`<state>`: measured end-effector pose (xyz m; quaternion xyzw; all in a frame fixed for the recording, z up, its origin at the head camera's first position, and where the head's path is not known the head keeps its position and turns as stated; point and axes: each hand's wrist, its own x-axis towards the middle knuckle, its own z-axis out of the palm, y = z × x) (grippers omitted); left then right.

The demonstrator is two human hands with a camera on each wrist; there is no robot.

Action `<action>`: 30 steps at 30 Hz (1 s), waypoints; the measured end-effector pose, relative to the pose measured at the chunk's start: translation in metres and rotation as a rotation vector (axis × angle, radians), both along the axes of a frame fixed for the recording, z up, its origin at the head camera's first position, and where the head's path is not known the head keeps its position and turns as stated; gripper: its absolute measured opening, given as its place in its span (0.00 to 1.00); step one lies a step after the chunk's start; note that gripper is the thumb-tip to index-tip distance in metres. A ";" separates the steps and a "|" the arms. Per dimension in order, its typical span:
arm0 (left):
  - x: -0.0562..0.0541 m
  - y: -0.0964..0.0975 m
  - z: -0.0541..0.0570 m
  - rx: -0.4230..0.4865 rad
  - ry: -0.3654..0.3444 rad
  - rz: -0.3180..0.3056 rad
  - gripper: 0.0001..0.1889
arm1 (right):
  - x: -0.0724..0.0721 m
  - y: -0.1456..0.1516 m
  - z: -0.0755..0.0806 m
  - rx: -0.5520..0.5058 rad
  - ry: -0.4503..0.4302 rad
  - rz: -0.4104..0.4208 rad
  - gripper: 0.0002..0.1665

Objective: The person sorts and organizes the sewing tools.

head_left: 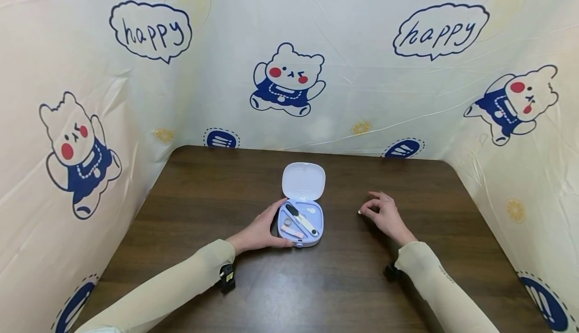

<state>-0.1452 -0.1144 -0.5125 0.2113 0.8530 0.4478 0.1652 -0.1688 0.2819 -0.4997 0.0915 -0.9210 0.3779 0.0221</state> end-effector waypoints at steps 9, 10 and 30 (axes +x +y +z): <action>0.000 -0.001 -0.002 -0.022 -0.012 0.000 0.63 | -0.001 -0.009 0.001 -0.022 0.029 0.014 0.04; 0.000 -0.001 -0.002 -0.022 -0.011 0.000 0.63 | -0.001 -0.010 0.001 -0.023 0.033 0.017 0.04; 0.000 0.000 0.000 -0.014 0.020 0.004 0.63 | 0.003 -0.047 0.017 -0.076 0.001 0.089 0.04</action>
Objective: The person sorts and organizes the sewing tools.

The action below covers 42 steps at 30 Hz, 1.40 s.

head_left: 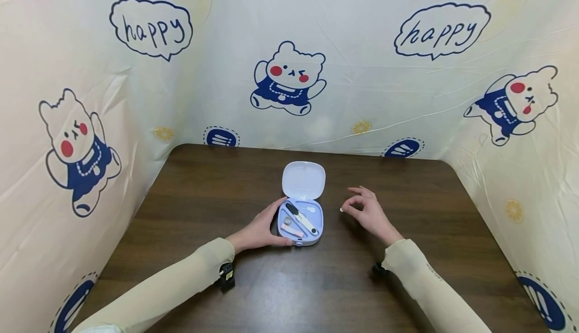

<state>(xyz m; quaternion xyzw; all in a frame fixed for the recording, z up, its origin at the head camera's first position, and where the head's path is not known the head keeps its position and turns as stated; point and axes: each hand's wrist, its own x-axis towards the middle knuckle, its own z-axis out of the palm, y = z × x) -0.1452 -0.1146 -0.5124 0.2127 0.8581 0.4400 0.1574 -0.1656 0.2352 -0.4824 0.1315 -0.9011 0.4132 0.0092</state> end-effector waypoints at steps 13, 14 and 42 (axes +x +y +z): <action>0.001 -0.001 0.000 0.014 0.002 -0.004 0.62 | 0.005 -0.031 0.006 -0.085 -0.137 0.000 0.06; 0.000 -0.001 -0.001 0.012 -0.004 -0.003 0.62 | 0.005 -0.033 0.006 -0.112 -0.160 -0.003 0.06; 0.001 0.000 0.002 0.007 -0.007 0.001 0.62 | 0.002 -0.069 -0.008 0.013 -0.112 0.032 0.05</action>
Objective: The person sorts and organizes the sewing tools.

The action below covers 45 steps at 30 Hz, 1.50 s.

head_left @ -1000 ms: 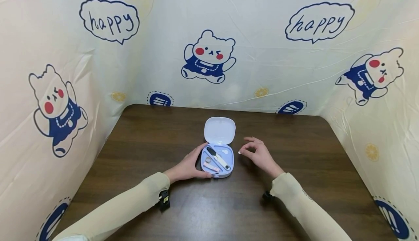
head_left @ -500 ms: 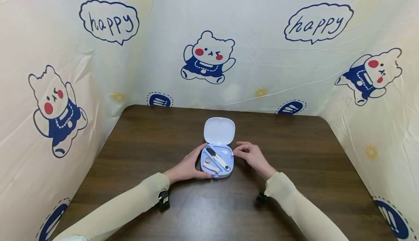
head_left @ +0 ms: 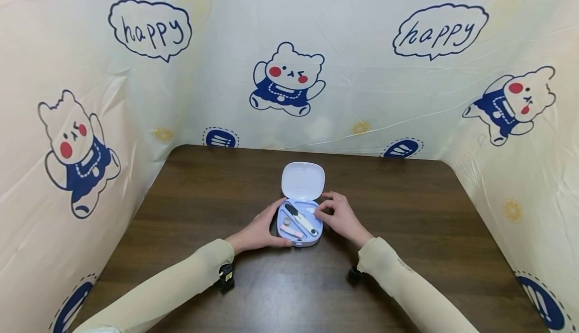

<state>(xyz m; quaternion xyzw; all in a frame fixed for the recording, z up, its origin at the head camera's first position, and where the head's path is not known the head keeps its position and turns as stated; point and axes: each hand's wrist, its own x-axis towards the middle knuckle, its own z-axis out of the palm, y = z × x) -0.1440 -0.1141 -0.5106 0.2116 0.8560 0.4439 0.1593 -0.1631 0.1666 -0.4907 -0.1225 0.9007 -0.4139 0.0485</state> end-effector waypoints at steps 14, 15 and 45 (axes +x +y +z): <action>-0.001 0.001 -0.002 0.002 0.000 -0.007 0.63 | -0.001 -0.002 0.001 0.071 0.028 0.039 0.06; -0.001 0.000 -0.002 0.004 -0.006 -0.007 0.63 | -0.001 -0.002 0.001 0.066 0.029 0.039 0.05; 0.000 -0.001 0.000 0.027 -0.012 -0.009 0.62 | -0.033 0.022 0.034 -0.320 -0.064 -0.179 0.21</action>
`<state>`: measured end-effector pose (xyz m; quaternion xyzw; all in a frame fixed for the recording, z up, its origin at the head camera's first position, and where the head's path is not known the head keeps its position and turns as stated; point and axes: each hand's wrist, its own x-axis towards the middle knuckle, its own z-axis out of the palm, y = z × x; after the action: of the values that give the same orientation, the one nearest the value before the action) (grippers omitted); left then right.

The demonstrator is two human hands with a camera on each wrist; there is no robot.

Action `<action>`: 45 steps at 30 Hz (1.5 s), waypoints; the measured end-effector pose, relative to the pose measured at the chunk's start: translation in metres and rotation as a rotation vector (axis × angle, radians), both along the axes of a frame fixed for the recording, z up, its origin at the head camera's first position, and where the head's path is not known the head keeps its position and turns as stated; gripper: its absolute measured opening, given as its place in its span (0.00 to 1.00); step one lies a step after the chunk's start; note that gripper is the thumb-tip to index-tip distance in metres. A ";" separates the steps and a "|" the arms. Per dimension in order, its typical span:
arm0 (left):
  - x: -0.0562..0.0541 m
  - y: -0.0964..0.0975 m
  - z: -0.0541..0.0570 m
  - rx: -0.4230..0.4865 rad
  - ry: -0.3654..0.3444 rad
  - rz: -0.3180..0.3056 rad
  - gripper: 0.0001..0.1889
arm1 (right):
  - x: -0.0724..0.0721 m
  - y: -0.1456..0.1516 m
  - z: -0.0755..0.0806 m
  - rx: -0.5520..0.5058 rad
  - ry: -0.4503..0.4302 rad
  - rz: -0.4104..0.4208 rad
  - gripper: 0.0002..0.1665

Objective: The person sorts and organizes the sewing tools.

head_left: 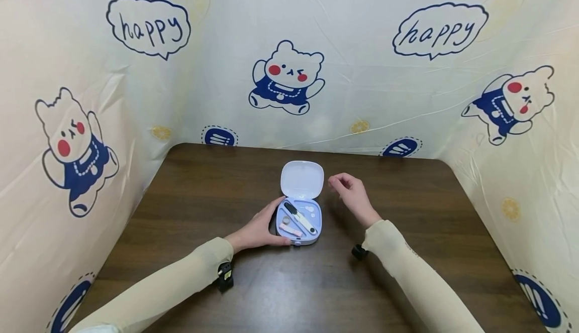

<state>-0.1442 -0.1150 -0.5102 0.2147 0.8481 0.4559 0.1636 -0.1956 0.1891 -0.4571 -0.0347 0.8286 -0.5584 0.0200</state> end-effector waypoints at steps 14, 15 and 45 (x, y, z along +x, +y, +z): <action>-0.001 0.000 -0.003 -0.022 -0.012 0.016 0.63 | -0.024 -0.020 0.010 0.003 -0.009 0.019 0.25; -0.001 0.000 -0.003 -0.027 -0.016 0.018 0.63 | -0.025 -0.021 0.011 -0.005 -0.013 0.018 0.25; -0.001 0.001 -0.004 -0.022 0.004 0.026 0.63 | -0.015 -0.023 0.011 0.000 0.068 0.067 0.18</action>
<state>-0.1456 -0.1135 -0.5138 0.2026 0.8562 0.4483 0.1582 -0.2110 0.1662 -0.4460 -0.0813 0.8272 -0.5559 0.0107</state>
